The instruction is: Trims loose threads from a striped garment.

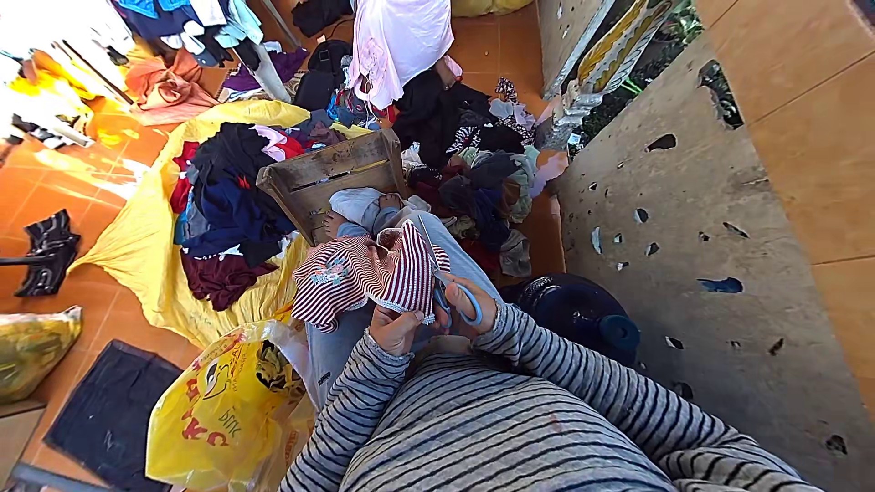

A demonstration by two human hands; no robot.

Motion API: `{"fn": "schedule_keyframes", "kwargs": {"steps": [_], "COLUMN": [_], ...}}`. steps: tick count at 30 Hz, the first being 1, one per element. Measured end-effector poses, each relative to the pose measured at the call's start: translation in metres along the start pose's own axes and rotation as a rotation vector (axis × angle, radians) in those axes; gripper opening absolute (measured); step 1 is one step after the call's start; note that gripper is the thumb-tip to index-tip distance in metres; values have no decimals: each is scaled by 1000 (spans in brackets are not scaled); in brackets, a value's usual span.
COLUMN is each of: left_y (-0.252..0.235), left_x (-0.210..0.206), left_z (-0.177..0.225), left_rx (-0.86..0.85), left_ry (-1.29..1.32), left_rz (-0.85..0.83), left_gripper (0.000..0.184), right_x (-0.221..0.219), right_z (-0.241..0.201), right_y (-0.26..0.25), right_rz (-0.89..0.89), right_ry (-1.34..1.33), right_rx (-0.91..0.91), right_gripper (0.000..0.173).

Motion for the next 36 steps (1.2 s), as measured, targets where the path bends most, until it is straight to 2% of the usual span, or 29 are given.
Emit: {"fn": "schedule_keyframes", "kwargs": {"steps": [2,5,9,10,12,13,14,17,18,20,23,26,31,36], "left_y": [0,-2,-16,-21,-32,-37,-40,-44,-43,-39,-34,-30,-24,-24], "left_x": [-1,1,1,-2,-4,-3,-3,-5,-5,-3,-3,-4,-8,-7], "left_z": [1,0,-1,2,6,8,11,25,28,28,27,26,24,23], "left_rx": [-1,39,223,261,327,343,332,170,115,52,34,47,119,120], "left_ry": [-16,4,151,169,149,130,94,-126,-135,-64,62,90,35,12], "left_rz": [38,191,256,302,429,486,524,609,611,541,450,412,413,434], "left_gripper": [35,34,19,21,46,52,49,17,14,21,22,21,32,27], "right_x": [-2,-1,-4,-6,-8,-8,-8,-4,-3,-4,-7,-10,-15,-14], "right_z": [0,3,6,6,8,10,11,17,19,22,23,18,6,6], "right_y": [1,1,7,9,11,12,12,10,9,4,0,-5,-9,-9], "right_rz": [3,-3,127,154,176,166,145,14,-44,-145,-215,-200,-137,-140], "right_ry": [-12,-9,197,281,381,393,383,307,273,196,136,150,180,165], "right_rx": [22,35,-45,-70,-119,-133,-136,-144,-147,-153,-176,-137,-123,-72], "right_gripper": [55,43,30,28,28,29,29,36,42,51,58,55,59,56]}}
Point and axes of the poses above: each hand's wrist, its own y-axis away from the middle knuckle, its own x-axis out of the back of the hand, z = x × y, the point moved 4 cm from there along -y, towards the middle knuckle, and after that the axes turned 10 degrees about -x, right-handed, at the moved point
